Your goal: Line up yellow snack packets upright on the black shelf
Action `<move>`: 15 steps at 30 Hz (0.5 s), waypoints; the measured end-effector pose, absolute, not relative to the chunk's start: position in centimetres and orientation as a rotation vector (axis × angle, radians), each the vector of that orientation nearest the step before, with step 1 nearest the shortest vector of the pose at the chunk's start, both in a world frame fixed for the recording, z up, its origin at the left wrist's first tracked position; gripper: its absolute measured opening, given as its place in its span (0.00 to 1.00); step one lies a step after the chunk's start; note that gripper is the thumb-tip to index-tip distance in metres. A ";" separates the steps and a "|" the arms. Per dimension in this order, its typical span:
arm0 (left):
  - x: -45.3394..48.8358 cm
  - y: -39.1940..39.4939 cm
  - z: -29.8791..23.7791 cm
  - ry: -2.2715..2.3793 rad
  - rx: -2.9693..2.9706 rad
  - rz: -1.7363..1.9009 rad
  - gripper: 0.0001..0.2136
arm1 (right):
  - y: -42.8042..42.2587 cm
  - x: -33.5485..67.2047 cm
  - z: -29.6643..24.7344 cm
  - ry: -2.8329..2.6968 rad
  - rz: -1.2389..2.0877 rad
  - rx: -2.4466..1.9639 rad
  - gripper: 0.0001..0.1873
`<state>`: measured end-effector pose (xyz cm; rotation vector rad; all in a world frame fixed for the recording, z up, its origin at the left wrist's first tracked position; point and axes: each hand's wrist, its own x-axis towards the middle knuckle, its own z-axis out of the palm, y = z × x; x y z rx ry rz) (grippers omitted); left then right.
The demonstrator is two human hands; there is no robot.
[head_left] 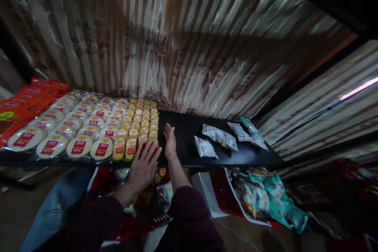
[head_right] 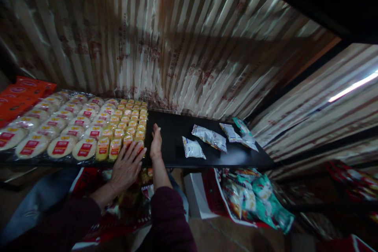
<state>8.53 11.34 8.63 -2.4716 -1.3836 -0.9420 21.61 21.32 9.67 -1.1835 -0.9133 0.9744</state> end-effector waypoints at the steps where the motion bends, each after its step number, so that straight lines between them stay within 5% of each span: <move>1: 8.4 10.9 8.6 -1.365 -2.483 -0.932 0.25 | 20.2 21.6 10.0 -0.891 0.936 -1.173 0.35; 9: 4.3 3.1 4.2 -1.294 -2.866 -0.827 0.18 | 6.8 18.4 8.8 -1.075 0.684 -1.305 0.27; 15: -0.4 0.0 -2.0 -2.268 -2.930 -0.517 0.08 | -0.9 16.2 1.8 -2.013 1.020 -1.584 0.08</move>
